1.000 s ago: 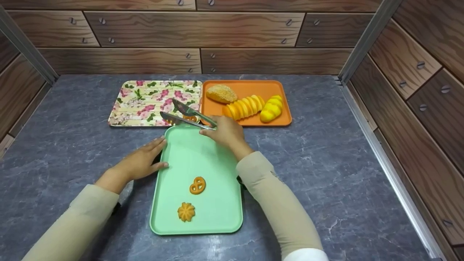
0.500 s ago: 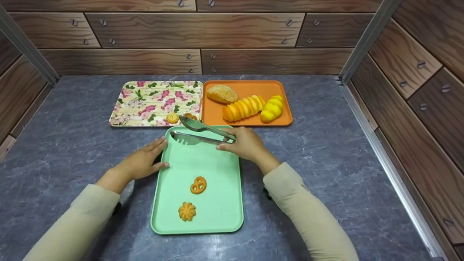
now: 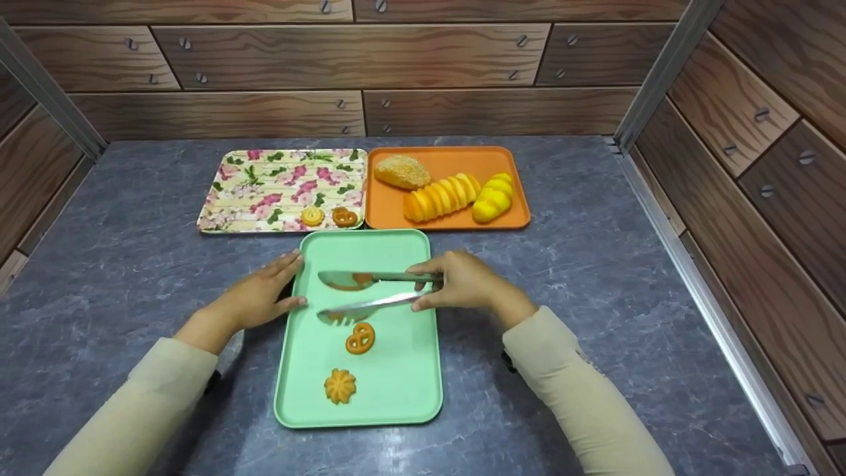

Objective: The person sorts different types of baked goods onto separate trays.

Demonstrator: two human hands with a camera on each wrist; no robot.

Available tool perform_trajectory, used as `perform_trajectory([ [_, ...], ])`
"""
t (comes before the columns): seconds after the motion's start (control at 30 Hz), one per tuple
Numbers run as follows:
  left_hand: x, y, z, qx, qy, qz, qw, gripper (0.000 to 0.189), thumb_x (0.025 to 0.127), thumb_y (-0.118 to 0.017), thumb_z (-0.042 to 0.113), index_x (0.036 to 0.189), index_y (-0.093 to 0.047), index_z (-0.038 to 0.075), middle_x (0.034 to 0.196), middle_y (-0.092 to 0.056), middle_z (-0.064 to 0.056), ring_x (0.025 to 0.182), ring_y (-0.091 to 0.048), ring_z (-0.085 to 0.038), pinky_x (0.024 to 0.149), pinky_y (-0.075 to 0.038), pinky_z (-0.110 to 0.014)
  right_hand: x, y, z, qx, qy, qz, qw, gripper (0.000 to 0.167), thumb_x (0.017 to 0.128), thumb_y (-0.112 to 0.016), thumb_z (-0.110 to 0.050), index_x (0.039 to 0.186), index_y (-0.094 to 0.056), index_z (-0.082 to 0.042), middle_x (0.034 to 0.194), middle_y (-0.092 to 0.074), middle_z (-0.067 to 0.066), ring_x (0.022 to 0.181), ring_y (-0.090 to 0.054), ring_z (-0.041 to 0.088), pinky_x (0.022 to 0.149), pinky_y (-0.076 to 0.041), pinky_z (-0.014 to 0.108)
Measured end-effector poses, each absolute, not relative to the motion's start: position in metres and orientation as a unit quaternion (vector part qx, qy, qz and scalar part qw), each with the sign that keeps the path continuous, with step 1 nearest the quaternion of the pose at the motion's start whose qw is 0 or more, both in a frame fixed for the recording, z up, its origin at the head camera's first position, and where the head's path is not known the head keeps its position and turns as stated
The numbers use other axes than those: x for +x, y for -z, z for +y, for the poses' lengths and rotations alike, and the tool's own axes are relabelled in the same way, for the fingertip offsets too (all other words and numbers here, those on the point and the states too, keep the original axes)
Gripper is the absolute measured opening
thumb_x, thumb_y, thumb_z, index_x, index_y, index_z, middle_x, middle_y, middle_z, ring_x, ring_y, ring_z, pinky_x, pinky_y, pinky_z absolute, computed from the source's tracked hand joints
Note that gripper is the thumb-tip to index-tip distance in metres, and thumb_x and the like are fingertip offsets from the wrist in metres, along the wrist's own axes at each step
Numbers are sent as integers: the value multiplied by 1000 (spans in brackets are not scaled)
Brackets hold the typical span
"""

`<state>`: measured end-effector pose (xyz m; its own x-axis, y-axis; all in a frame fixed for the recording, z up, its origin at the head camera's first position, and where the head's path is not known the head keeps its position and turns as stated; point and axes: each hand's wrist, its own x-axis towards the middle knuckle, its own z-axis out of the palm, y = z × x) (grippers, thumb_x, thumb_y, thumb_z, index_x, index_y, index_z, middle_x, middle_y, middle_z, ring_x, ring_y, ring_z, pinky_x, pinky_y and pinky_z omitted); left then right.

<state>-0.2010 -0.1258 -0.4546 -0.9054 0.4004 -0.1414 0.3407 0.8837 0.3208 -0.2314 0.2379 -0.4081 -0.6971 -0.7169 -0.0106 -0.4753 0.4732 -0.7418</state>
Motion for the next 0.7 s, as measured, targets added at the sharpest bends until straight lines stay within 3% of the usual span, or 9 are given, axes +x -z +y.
perform_trajectory([
  [0.27, -201, 454, -126, 192, -152, 964, 101, 78, 95, -54, 46, 151, -22, 3, 157, -15, -10, 141, -17, -33, 112, -21, -49, -228, 407, 246, -409, 308, 840, 180, 53, 73, -83, -29, 118, -69, -6, 91, -72, 4, 67, -60, 9, 57, -53, 26],
  [0.5, -201, 454, -125, 196, -148, 964, 103, 77, 96, -54, 45, 151, -22, 2, 157, -15, -11, 141, -17, -33, 113, -21, -48, -228, 411, 247, -409, 277, 852, 173, 49, 71, -86, -28, 115, -72, -13, 80, -69, -5, 63, -59, 7, 54, -51, 25],
  [0.7, -202, 454, -125, 191, -145, 965, 102, 77, 95, -54, 45, 151, -22, 3, 157, -15, -11, 141, -18, -33, 112, -22, -48, -228, 412, 249, -403, 266, 860, 165, 48, 71, -86, -28, 114, -72, -13, 81, -69, -6, 66, -60, 6, 55, -51, 25],
])
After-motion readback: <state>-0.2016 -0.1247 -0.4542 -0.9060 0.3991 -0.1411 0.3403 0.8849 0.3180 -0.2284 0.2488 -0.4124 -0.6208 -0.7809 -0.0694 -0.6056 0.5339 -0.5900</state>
